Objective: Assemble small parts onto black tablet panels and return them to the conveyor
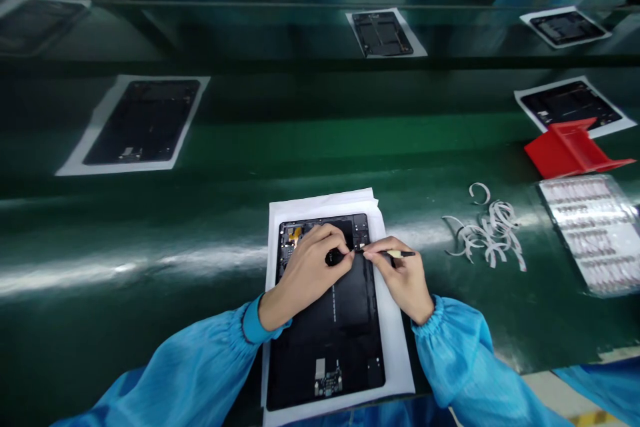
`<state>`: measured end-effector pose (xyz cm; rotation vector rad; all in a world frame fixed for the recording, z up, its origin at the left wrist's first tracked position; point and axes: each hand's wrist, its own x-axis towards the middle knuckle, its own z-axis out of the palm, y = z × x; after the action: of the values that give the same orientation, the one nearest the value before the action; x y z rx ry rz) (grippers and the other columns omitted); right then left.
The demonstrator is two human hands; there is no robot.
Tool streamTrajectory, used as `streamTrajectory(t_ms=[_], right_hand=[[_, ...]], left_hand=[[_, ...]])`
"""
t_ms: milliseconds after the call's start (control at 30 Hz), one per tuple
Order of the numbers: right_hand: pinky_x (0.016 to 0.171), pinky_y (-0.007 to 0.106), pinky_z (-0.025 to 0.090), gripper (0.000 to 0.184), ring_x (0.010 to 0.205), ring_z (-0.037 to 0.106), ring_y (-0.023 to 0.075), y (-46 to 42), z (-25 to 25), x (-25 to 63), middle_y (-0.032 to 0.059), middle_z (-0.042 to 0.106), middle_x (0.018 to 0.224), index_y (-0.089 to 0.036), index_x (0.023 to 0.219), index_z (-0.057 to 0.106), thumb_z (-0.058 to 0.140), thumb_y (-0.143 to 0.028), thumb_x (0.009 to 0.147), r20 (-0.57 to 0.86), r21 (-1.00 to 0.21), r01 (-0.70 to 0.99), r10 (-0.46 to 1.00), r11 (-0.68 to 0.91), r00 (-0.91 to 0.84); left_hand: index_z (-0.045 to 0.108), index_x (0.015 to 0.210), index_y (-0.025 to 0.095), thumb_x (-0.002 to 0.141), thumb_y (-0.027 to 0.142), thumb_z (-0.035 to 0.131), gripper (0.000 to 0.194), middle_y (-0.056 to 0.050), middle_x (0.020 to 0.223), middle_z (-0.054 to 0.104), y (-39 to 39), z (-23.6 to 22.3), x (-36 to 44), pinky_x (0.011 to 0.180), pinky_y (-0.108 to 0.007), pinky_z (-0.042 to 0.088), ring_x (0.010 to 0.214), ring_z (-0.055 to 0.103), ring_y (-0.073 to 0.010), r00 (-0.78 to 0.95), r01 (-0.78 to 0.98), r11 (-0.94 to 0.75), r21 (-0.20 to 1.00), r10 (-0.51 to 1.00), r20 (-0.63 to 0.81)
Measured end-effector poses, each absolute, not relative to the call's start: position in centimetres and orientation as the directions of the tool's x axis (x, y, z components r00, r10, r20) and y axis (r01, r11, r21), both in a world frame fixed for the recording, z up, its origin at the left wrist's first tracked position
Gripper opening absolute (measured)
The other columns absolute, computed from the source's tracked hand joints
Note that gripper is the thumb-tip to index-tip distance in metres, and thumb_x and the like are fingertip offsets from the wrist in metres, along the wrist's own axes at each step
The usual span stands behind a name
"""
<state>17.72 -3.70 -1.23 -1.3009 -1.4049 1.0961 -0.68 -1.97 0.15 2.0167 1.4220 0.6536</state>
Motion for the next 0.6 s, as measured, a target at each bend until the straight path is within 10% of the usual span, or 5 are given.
streamTrajectory(t_ms=[600], right_hand=[[0.070, 0.031, 0.058, 0.006, 0.076, 0.069, 0.0191, -4.1, -1.7, 19.2, 0.0037, 0.071, 0.079, -0.020, 0.077, 0.069, 0.070, -0.024, 0.082, 0.118, -0.963, 0.247, 0.993, 0.111, 0.011]], left_hand=[[0.054, 0.068, 0.019, 0.079, 0.013, 0.063, 0.016, -0.001, 0.083, 0.059, -1.7, 0.6, -0.4, 0.078, -0.035, 0.045, 0.081, 0.057, -0.0194, 0.318, 0.663, -0.238, 0.709, 0.948, 0.021]])
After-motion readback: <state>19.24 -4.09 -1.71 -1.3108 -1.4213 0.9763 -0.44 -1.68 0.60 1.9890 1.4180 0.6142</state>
